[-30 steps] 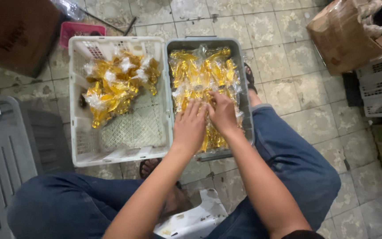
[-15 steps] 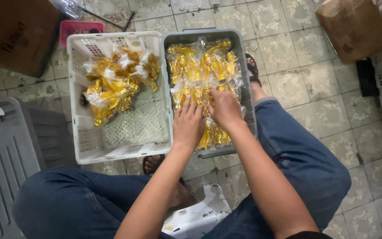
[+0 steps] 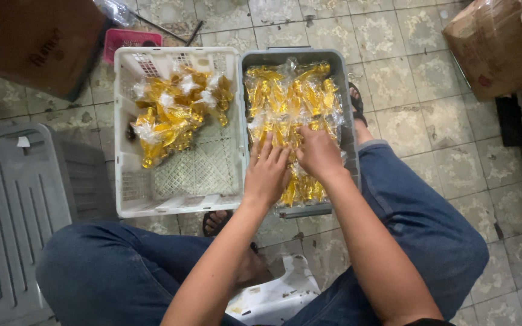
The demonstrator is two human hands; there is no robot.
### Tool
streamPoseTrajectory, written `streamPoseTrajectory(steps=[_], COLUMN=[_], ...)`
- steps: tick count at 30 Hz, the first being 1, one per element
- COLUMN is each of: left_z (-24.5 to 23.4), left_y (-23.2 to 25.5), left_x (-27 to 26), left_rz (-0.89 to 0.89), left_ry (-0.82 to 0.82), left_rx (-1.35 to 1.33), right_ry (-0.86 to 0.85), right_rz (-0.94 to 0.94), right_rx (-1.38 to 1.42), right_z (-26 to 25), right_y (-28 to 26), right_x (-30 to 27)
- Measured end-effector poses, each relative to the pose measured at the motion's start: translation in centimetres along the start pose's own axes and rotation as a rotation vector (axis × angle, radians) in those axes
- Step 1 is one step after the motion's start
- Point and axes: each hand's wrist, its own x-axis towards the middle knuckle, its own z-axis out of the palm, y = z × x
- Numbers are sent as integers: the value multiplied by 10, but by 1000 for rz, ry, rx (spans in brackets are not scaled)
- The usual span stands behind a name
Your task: The person sits on a low stool and repeatedly picks up gold-colored decorative items from a white basket, wraps each one in clear plastic, and places the wrapped items into a gray bin. The person handles the items one at a time, arranging them in the bin as they work.
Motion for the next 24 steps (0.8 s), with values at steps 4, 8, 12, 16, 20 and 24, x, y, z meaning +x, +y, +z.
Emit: streamPoseTrajectory(steps=[4, 8, 12, 16, 20, 24], left_z=[2, -8, -9, -2, -4, 3], left_y=[-1, 0, 1, -1, 0, -3], left_x=[-3, 0, 2, 4, 7, 5], left_rz=[-24, -24, -30, -31, -27, -1], left_ry=[-26, -121, -119, -122, -112, 38], left_rx=[-85, -39, -85, -104, -95, -241], right_ry=[-1, 11, 37, 37, 41, -24], right_rz=[-20, -45, -87, -110, -107, -14], right_rx=[8, -22, -42, -44, -40, 49], right_z=[0, 10, 6, 19, 11, -8], right_y=[-3, 3, 2, 11, 9, -3], right_x=[-1, 3, 5, 8, 6, -7])
